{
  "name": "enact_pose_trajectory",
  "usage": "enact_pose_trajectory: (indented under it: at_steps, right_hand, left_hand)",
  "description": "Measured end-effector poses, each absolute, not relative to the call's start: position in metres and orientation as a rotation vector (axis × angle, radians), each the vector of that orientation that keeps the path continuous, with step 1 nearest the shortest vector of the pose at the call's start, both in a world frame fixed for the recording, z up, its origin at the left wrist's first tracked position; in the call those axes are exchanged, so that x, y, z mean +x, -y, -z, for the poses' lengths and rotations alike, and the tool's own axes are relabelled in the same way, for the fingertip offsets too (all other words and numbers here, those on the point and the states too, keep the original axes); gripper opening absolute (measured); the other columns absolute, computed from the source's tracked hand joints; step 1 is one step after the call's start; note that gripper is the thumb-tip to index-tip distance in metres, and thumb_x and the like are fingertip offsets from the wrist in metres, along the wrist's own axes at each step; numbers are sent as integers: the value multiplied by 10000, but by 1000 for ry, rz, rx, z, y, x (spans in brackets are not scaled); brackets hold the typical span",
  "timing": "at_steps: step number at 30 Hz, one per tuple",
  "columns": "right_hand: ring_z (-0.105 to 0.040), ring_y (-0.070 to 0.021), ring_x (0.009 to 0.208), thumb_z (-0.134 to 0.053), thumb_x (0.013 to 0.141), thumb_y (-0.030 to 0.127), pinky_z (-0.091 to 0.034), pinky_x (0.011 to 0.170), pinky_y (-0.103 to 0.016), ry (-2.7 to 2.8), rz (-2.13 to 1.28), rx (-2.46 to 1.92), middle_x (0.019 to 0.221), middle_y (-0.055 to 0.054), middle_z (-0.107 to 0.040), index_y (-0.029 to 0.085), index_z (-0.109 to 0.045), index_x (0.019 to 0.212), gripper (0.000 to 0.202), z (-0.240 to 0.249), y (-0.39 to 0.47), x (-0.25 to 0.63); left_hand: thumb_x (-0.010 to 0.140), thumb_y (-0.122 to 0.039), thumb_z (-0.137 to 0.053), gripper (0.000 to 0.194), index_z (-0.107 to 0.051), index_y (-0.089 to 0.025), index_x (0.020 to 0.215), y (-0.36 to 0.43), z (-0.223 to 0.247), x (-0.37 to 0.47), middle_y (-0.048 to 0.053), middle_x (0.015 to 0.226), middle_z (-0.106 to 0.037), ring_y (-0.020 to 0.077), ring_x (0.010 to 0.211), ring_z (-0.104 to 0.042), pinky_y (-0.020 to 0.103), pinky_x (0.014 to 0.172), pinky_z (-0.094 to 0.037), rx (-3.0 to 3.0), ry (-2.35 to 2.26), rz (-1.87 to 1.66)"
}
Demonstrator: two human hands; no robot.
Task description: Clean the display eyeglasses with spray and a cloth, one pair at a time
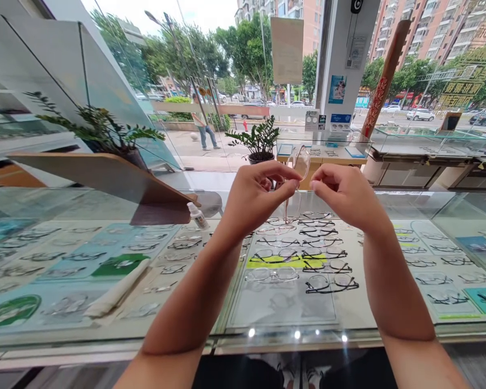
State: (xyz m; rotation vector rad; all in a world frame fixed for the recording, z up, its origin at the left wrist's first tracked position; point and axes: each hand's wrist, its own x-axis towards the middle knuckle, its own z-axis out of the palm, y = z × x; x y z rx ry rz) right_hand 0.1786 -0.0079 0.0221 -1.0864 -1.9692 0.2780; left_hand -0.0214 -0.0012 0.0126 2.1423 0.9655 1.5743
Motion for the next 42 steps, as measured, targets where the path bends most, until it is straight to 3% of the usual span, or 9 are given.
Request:
enact_pose_trajectory:
  at_steps: [7,12,18,23,30,37,42]
  right_hand:
    - [-357,-90,555,-711,922,379,-224,530,-300,1884,-868,-909,611,38,-497,183,-743,867,206,-17,-4,177]
    - [-312,-77,557,-798,856,429,-196,531,-295,1742,-988,-821,598,55,-444,183,-724,815,259,-10,-12,171]
    - [-373,-81,585,-839,792,425,-275,540,-287,1602,-852,-800,615,46,-497,181,-694,761,286,-11,-15,173]
    - [-477,-99,640,-845,778,454,-368,583,-279,1594,-732,-857,676,14,-600,177,-717,775,305,-14,-13,174]
    - [-357,-95,556,-778,864,416,-259,539,-285,1646,-485,-919,562,54,-455,188,-705,761,260,-9,0,163]
    - [-394,-101,562,-685,969,372,-293,606,-304,1797,-241,-961,581,44,-520,177,-754,873,228,-10,10,158]
    - [-430,-113,568,-658,981,348,-299,633,-310,1829,-121,-1045,604,29,-582,181,-754,892,212,-10,12,155]
  left_hand:
    - [819,-243,-703,110,-804,-202,816,-5,-10,-21,37,740,-756,123,636,-609,261,560,-444,2005,-847,-1565]
    - [859,-277,-679,115,-764,-204,830,-6,-11,-21,42,814,-758,133,720,-640,263,632,-510,1982,-788,-1570]
    - [891,-336,-728,128,-697,-211,886,-9,-10,-24,55,964,-740,141,833,-641,249,664,-501,2007,-778,-1700]
    - [883,-281,-736,80,-743,-201,881,-4,-10,-24,36,890,-704,123,786,-605,246,644,-441,2162,-863,-1701]
    - [893,-266,-711,145,-826,-180,870,3,-11,-20,5,680,-624,99,627,-496,245,578,-378,2262,-1007,-1683]
    - [826,-483,-821,320,-853,-166,855,-2,-9,-24,35,645,-683,83,553,-401,241,497,-276,2113,-976,-1595]
    - [772,-588,-836,433,-865,-168,872,-6,-7,-24,56,671,-714,103,591,-468,242,516,-301,1986,-1003,-1527]
